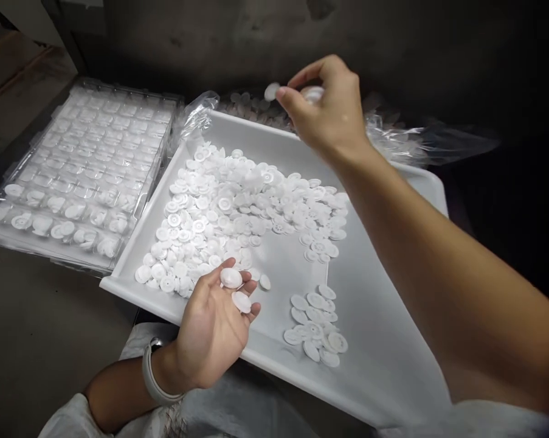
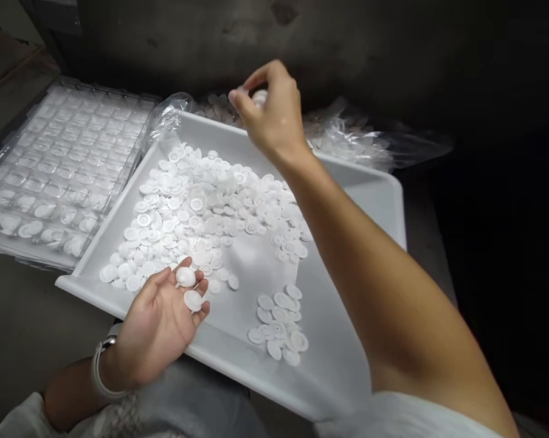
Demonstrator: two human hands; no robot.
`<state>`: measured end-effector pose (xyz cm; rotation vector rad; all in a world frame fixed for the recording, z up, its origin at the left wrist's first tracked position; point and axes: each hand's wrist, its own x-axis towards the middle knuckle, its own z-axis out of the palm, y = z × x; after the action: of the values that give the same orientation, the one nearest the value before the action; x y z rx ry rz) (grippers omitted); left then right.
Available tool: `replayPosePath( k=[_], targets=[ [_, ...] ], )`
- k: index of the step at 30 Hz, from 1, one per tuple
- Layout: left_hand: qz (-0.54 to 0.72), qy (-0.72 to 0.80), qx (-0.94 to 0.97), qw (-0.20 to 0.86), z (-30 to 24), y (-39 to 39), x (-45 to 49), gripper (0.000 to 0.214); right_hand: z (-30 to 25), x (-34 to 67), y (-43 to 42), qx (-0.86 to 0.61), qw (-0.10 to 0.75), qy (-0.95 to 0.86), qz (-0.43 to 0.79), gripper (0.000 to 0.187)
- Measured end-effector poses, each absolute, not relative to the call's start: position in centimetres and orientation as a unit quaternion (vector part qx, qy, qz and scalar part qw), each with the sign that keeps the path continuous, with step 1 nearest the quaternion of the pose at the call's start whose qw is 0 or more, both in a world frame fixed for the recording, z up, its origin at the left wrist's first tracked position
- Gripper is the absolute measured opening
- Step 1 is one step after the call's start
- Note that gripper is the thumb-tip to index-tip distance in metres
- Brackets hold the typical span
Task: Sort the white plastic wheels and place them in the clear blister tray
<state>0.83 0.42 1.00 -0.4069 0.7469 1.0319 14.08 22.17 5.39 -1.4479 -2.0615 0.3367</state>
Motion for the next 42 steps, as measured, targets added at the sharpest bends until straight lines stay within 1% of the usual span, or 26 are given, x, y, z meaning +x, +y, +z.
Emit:
replayPosePath(
  k=[1,3,6,7,9,11,12,14,17,20,23,28,31,34,39,42],
  targets=[
    [0.479,0.344,-0.191,0.784,1.0,0.4,0.8,0.015,5.0,13.8,21.2,-0.525,0.284,-0.789,0.144,0.025],
    [0.48,0.335,-0.194,0.787,0.8,0.6,0.9,0.016,4.1,13.3,17.3,-0.472,0.254,-0.825,0.178,0.03],
    [0.479,0.314,-0.188,0.798,0.4,0.7,1.0,0.025,2.9,12.3,9.8,-0.388,0.213,-0.873,0.206,0.029],
    [0.476,0.306,-0.186,0.803,0.3,0.7,1.0,0.029,2.5,11.9,7.7,-0.376,0.202,-0.882,0.199,0.028],
    [0.466,0.293,-0.185,0.814,0.2,0.6,0.9,0.036,1.7,11.3,4.9,-0.334,0.193,-0.916,0.11,0.029],
    [0.458,0.282,-0.181,0.823,0.1,0.4,0.7,0.039,0.9,11.1,3.8,-0.302,0.193,-0.932,0.05,0.031],
    [0.456,0.277,-0.176,0.827,0.1,0.2,0.5,0.04,0.7,11.3,3.7,-0.289,0.196,-0.936,0.041,0.033],
    [0.457,0.267,-0.164,0.833,0.1,0.0,0.2,0.041,0.7,12.0,3.7,-0.275,0.223,-0.933,0.068,0.035],
    [0.461,0.263,-0.158,0.833,0.1,-0.1,0.0,0.037,1.6,13.5,3.6,-0.262,0.267,-0.92,0.121,0.025],
    [0.464,0.264,-0.149,0.832,0.1,-0.3,-0.1,0.034,2.3,14.6,3.0,-0.286,0.246,-0.917,0.128,0.028],
    [0.465,0.265,-0.129,0.835,0.2,-0.4,0.1,0.035,2.0,14.7,2.5,-0.333,0.229,-0.905,0.134,0.019],
    [0.467,0.266,-0.094,0.838,0.3,-0.3,0.4,0.034,1.1,14.5,2.4,-0.394,0.251,-0.841,0.272,0.011],
    [0.469,0.275,-0.091,0.834,0.3,-0.2,0.7,0.029,1.2,14.9,2.6,-0.417,0.253,-0.813,0.318,0.004],
    [0.474,0.282,-0.087,0.829,0.2,-0.1,0.9,0.028,1.1,15.3,2.9,-0.442,0.25,-0.781,0.363,0.005],
    [0.463,0.296,-0.099,0.83,0.1,0.0,1.0,0.026,0.1,15.3,3.4,-0.506,0.228,-0.669,0.494,0.018],
    [0.456,0.305,-0.09,0.831,0.0,0.0,0.9,0.025,-0.2,15.5,3.6,-0.514,0.215,-0.627,0.545,0.021]
  ],
)
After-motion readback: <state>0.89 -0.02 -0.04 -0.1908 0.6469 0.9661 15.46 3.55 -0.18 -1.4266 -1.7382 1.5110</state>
